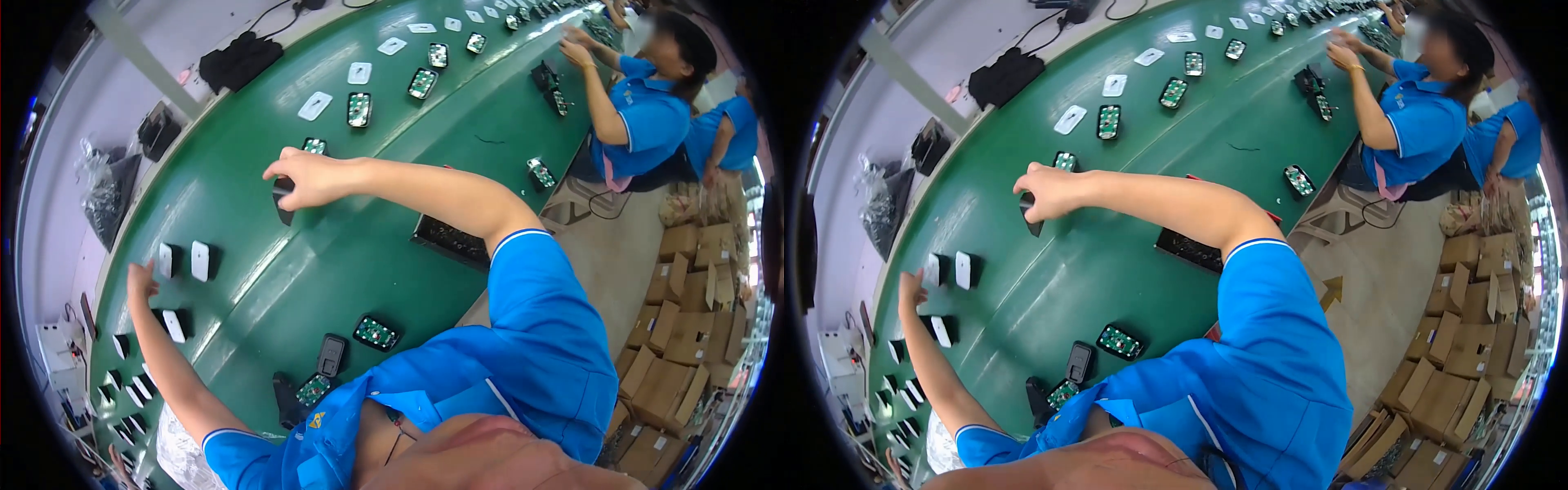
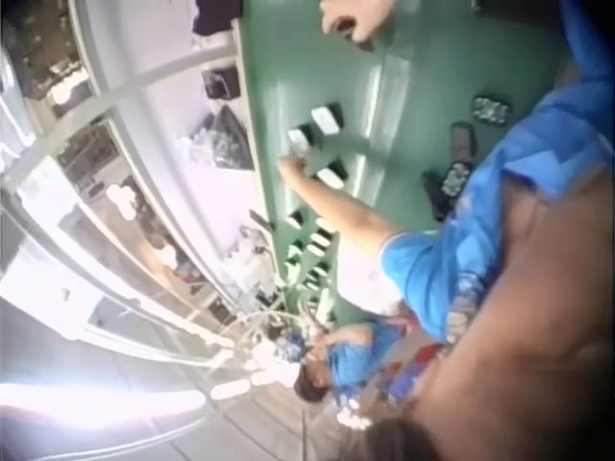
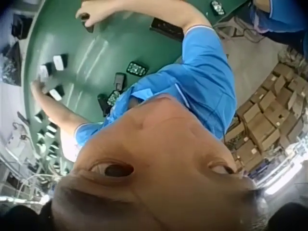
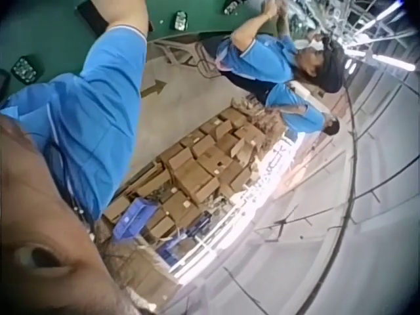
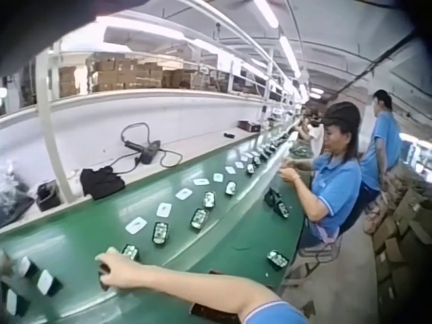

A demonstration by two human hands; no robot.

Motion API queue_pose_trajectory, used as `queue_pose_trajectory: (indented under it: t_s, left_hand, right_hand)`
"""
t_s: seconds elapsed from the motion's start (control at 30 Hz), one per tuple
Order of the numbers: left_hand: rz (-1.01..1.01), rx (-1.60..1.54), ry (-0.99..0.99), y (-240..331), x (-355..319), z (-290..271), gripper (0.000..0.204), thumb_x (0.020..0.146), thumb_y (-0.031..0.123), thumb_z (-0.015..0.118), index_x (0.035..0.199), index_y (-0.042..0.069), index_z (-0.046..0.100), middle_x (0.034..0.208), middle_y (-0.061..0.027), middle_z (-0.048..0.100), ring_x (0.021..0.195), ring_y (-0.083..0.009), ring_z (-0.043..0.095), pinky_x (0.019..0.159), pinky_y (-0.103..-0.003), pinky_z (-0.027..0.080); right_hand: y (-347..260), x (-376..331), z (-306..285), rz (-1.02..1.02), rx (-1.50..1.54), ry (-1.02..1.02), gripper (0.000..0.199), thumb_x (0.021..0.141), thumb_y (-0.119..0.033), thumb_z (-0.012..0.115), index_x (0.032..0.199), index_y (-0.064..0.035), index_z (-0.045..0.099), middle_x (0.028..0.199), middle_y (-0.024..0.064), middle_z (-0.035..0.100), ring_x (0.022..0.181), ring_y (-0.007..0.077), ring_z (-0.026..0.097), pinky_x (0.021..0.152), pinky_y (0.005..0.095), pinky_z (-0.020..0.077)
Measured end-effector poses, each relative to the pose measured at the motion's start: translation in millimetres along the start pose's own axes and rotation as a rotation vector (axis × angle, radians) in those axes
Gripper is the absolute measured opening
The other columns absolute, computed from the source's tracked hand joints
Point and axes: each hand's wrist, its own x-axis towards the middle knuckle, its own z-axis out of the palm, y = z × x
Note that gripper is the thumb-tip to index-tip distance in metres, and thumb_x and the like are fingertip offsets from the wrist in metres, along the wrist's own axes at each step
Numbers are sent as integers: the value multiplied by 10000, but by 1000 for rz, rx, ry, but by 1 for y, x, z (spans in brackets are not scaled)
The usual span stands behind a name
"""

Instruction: Assembling electronic device components by attaching plastic covers to circuit boards on an assembly line.

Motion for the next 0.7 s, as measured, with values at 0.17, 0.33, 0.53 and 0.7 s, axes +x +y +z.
queue_pose_trajectory:
  t_s: [0.17,0.33,0.53,0.7]
  left_hand:
    - [45,-51,149,21,50,27,396,900,390,550,1096,47,524,870,-135,637,629,-264,601,625,-362,479]
    - [143,-366,2,171,21,57,324,902,344,558,1074,73,600,900,-87,649,661,-184,584,595,-308,485]
    - [323,-206,-179,265,22,118,421,894,427,532,980,24,619,900,-108,663,839,-283,634,759,-397,498]
    - [424,-73,-141,328,26,161,460,864,481,566,983,40,619,1009,-117,606,941,-282,588,799,-396,481]
  right_hand:
    - [17,-59,-74,-49,-54,161,379,767,-211,670,1107,-53,614,1030,87,576,909,217,566,829,316,470]
    - [104,-104,-114,123,-27,488,493,746,-153,676,1205,-30,545,1125,148,532,964,267,553,868,337,457]
    - [132,-145,-116,342,-40,394,370,772,-23,634,1136,-25,572,1082,83,525,986,226,551,883,321,448]
    - [115,-143,-121,415,-145,285,384,772,11,614,1151,-35,573,1134,72,561,1012,218,560,934,330,436]
